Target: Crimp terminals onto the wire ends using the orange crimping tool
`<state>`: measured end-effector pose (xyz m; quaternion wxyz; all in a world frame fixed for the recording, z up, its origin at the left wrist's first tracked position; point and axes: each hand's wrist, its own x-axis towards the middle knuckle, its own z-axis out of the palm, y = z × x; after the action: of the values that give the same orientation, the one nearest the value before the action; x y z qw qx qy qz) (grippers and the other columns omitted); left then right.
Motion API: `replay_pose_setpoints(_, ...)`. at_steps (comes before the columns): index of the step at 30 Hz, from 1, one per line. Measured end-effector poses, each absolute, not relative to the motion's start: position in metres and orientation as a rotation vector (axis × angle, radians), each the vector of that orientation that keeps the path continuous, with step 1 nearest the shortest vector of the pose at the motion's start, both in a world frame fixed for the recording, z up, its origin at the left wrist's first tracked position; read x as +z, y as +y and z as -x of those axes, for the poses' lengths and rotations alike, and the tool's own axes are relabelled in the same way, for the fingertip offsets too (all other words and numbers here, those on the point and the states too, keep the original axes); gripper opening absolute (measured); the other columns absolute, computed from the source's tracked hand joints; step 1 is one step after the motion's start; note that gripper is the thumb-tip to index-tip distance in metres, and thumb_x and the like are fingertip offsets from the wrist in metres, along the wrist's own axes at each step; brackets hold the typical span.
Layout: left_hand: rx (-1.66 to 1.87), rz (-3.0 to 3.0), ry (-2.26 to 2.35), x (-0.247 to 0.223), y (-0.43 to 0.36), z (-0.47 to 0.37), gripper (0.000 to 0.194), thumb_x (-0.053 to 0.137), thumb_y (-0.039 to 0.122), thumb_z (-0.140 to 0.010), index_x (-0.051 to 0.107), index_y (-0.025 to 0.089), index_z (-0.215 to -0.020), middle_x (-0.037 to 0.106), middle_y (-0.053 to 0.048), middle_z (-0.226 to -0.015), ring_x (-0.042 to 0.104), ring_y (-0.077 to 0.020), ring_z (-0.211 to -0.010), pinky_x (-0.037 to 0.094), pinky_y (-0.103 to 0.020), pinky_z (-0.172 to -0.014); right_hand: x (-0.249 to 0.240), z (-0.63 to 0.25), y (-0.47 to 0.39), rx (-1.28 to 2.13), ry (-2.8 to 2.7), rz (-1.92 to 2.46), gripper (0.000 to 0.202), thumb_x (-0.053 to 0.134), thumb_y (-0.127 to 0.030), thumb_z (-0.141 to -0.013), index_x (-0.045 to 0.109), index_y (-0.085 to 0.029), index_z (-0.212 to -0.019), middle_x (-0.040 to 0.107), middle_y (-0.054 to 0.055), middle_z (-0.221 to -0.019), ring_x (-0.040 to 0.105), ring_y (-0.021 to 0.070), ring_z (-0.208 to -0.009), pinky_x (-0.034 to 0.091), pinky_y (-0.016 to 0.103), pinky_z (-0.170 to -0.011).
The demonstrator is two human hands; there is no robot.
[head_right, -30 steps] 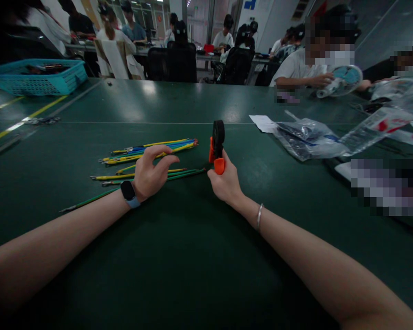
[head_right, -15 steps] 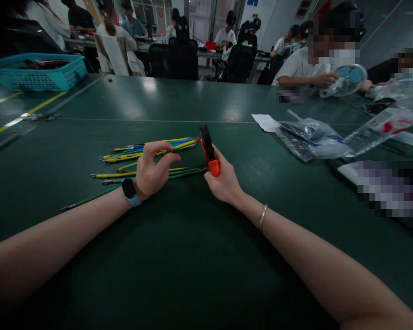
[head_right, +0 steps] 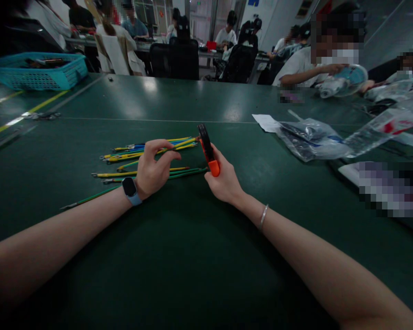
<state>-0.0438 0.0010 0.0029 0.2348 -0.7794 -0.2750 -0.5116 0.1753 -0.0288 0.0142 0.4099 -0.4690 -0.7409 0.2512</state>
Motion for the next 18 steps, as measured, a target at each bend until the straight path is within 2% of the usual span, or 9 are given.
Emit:
replay_pose_setpoints(10, -1.401, 2.153, -0.68, 0.0031, 0.0016, 0.0443, 0.019, 0.046, 0.011, -0.1, 0.062, 0.02, -0.095, 0.059, -0.003, -0.104, 0.06, -0.0137, -0.09, 0.05, -0.026, -0.075, 0.0139, -0.1756, -0.0286, 0.633, -1.866, 1.173, 0.057, 0.053, -0.011, -0.073, 0.051, -0.019, -0.129, 0.058, 0.004, -0.094, 0.054, 0.017, -0.075, 0.047, 0.037, -0.068)
replay_pose_setpoints(18, -1.403, 2.243, -0.731, 0.0027, 0.0074, 0.0492, 0.022, 0.046, 0.014, -0.099, 0.066, 0.023, -0.097, 0.064, -0.003, -0.106, 0.063, -0.016, -0.095, 0.052, -0.03, -0.078, 0.0133, -0.1764, -0.0288, 0.627, -1.862, 1.161, 0.065, 0.054, -0.011, -0.074, 0.05, -0.022, -0.137, 0.062, 0.004, -0.095, 0.055, 0.018, -0.073, 0.05, 0.039, -0.069)
